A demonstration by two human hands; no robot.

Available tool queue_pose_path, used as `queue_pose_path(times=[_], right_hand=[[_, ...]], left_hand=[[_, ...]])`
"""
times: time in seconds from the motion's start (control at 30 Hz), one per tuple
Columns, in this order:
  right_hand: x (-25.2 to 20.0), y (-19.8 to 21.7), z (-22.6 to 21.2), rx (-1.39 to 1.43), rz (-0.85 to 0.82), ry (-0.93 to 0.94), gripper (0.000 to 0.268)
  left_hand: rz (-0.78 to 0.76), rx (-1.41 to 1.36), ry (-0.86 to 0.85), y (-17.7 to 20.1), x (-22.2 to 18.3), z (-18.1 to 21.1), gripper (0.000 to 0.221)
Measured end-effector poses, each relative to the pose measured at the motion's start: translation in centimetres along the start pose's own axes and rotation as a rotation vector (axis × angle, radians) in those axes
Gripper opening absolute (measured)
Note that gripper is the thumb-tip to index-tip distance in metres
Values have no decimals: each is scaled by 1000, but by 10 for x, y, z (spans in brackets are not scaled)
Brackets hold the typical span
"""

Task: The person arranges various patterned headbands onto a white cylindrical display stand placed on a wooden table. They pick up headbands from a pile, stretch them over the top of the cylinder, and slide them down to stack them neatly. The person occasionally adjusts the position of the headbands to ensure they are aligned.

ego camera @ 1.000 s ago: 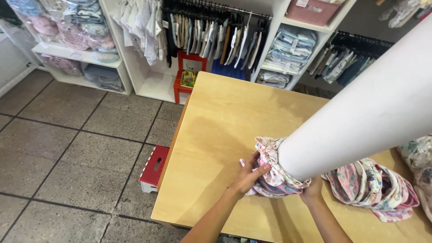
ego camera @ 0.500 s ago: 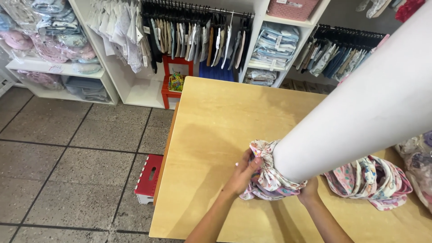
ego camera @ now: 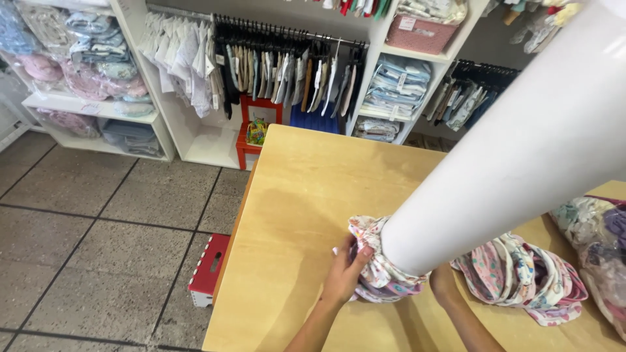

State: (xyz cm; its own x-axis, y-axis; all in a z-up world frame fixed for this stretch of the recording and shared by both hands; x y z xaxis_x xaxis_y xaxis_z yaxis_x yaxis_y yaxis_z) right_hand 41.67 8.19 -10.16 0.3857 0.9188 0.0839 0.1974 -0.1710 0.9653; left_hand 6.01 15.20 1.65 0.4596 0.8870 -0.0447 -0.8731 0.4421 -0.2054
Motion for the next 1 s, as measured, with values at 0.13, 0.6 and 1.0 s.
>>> queue_pose_path(times=[0.13, 0.6, 1.0], right_hand=[[-11, 19, 59, -104, -11, -77, 35], [-57, 89, 76, 821, 144, -333, 27], [-71, 308, -67, 1952, -273, 347, 32]], left_hand=[[340, -232, -148, 32, -25, 0, 54], [-524, 42, -216, -166, -116, 33, 28], [-279, 362, -981, -232, -118, 232, 37]])
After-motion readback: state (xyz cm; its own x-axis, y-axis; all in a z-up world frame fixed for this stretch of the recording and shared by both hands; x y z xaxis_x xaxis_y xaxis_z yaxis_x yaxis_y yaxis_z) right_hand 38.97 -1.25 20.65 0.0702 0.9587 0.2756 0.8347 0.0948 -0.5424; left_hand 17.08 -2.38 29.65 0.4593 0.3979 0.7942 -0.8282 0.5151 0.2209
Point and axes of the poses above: each hand's wrist, its own x-axis towards the middle knuckle, its own y-axis out of the back of the hand, z = x × y, the point moved 10 cm from there along x, towards the middle knuckle, and after that the axes turned 4 degrees about -x, right-handed, at the moved point
